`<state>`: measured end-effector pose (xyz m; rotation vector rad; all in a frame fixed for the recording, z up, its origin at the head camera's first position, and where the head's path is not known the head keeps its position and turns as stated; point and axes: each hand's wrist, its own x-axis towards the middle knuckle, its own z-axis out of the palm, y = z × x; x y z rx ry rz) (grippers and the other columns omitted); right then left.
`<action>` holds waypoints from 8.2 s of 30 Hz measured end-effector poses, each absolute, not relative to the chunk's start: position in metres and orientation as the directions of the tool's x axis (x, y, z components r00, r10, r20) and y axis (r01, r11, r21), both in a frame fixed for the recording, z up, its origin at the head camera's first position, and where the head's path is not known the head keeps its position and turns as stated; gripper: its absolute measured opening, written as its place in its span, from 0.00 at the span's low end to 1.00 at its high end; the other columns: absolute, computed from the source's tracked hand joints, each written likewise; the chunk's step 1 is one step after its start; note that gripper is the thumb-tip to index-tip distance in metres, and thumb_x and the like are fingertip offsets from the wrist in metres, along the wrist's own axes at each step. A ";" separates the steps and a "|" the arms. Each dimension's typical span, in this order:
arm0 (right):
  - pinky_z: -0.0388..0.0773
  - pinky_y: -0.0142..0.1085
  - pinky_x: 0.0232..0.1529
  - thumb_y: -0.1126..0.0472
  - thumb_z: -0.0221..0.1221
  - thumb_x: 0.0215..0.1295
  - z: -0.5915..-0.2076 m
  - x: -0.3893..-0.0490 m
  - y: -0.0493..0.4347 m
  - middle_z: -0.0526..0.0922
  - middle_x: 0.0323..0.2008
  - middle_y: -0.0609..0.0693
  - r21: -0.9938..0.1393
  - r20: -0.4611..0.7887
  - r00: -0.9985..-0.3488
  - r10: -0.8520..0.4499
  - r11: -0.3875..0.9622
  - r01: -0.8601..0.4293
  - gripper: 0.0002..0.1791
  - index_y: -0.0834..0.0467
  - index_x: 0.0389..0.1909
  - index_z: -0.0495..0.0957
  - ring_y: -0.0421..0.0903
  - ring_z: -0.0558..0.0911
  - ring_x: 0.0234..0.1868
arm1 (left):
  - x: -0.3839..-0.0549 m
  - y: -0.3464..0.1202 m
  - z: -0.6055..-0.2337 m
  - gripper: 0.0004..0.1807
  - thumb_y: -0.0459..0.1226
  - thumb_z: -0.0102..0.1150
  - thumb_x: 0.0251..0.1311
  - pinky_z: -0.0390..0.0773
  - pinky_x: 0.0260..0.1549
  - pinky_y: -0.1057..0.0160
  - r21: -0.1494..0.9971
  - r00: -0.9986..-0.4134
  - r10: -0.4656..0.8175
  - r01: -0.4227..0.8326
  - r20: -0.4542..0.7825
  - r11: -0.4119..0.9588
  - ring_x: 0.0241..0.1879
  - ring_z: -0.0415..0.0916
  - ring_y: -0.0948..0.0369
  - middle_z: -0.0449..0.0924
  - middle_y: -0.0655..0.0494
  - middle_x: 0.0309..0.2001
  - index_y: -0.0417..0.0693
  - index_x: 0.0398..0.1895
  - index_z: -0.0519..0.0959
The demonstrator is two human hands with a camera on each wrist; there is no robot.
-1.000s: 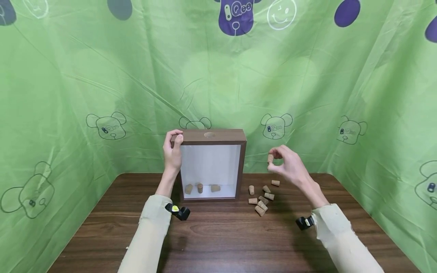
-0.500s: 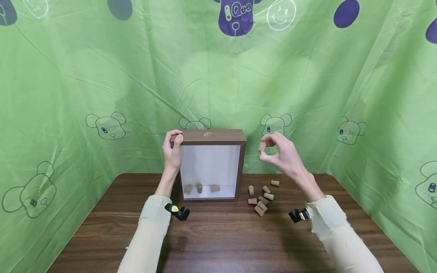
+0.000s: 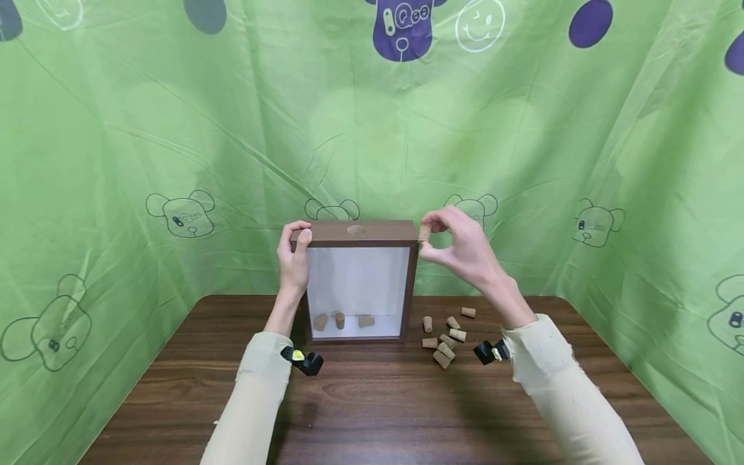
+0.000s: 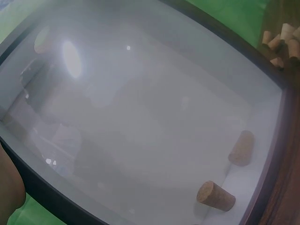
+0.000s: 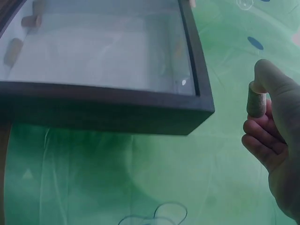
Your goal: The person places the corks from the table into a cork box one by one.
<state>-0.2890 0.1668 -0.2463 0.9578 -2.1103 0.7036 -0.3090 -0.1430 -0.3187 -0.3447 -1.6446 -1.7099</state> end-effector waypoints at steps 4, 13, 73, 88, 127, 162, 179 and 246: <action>0.78 0.37 0.47 0.67 0.65 0.47 -0.241 -0.290 0.154 0.81 0.38 0.50 -0.174 0.776 -0.459 -0.433 0.553 -0.815 0.18 0.61 0.43 0.80 0.45 0.78 0.40 | -0.308 -0.143 -0.319 0.17 0.39 0.52 0.66 0.64 0.54 0.63 0.747 -0.695 -0.311 0.659 0.648 0.084 0.51 0.69 0.67 0.75 0.53 0.50 0.33 0.50 0.75; 0.78 0.38 0.47 0.66 0.65 0.49 -0.232 -0.295 0.130 0.81 0.38 0.50 -0.201 0.753 -0.473 -0.457 0.525 -0.827 0.19 0.61 0.45 0.80 0.44 0.78 0.41 | -0.308 -0.143 -0.320 0.20 0.39 0.52 0.66 0.64 0.53 0.64 0.747 -0.698 -0.303 0.660 0.649 0.077 0.50 0.68 0.68 0.74 0.63 0.48 0.30 0.51 0.74; 0.76 0.42 0.53 0.52 0.65 0.64 -0.236 -0.327 0.079 0.81 0.50 0.52 -0.436 0.541 -0.746 -0.388 0.629 -0.643 0.24 0.56 0.59 0.77 0.50 0.79 0.50 | -0.311 -0.142 -0.317 0.17 0.38 0.51 0.65 0.64 0.55 0.64 0.757 -0.709 -0.310 0.651 0.634 0.059 0.51 0.69 0.67 0.75 0.45 0.52 0.33 0.50 0.74; 0.75 0.48 0.55 0.57 0.63 0.65 -0.244 -0.327 0.117 0.83 0.44 0.54 -0.518 0.646 -0.724 -0.243 0.557 -0.649 0.19 0.58 0.55 0.79 0.49 0.80 0.45 | -0.314 -0.144 -0.319 0.18 0.39 0.51 0.65 0.65 0.53 0.65 0.745 -0.697 -0.308 0.664 0.648 0.065 0.48 0.69 0.68 0.75 0.50 0.50 0.32 0.51 0.74; 0.78 0.44 0.48 0.60 0.59 0.69 -0.354 -0.359 0.238 0.81 0.46 0.58 -0.563 0.427 -0.874 -0.232 0.688 -0.458 0.16 0.63 0.54 0.79 0.54 0.81 0.44 | -0.310 -0.144 -0.320 0.18 0.40 0.52 0.65 0.64 0.54 0.64 0.750 -0.706 -0.301 0.660 0.641 0.049 0.51 0.68 0.67 0.74 0.46 0.51 0.35 0.51 0.75; 0.73 0.58 0.50 0.64 0.63 0.62 -0.453 -0.365 0.302 0.79 0.48 0.64 -0.542 0.332 -0.911 -0.244 0.741 -0.396 0.17 0.65 0.51 0.80 0.62 0.78 0.47 | -0.314 -0.144 -0.321 0.18 0.39 0.52 0.65 0.65 0.51 0.65 0.743 -0.692 -0.315 0.666 0.649 0.069 0.49 0.69 0.68 0.76 0.46 0.52 0.32 0.50 0.74; 0.75 0.53 0.50 0.65 0.61 0.64 -0.468 -0.373 0.308 0.80 0.51 0.64 -0.515 0.220 -0.928 -0.301 0.772 -0.373 0.18 0.66 0.54 0.78 0.59 0.80 0.48 | -0.315 -0.145 -0.323 0.16 0.39 0.52 0.66 0.66 0.51 0.64 0.740 -0.691 -0.311 0.670 0.652 0.063 0.47 0.69 0.69 0.76 0.48 0.50 0.36 0.49 0.75; 0.80 0.32 0.39 0.69 0.65 0.59 -0.319 -0.311 0.229 0.80 0.43 0.50 -0.431 0.607 -0.725 -0.325 0.632 -0.644 0.16 0.58 0.50 0.82 0.45 0.79 0.42 | -0.312 -0.144 -0.321 0.19 0.39 0.52 0.66 0.65 0.53 0.65 0.747 -0.698 -0.306 0.660 0.648 0.075 0.50 0.69 0.68 0.74 0.43 0.53 0.31 0.51 0.74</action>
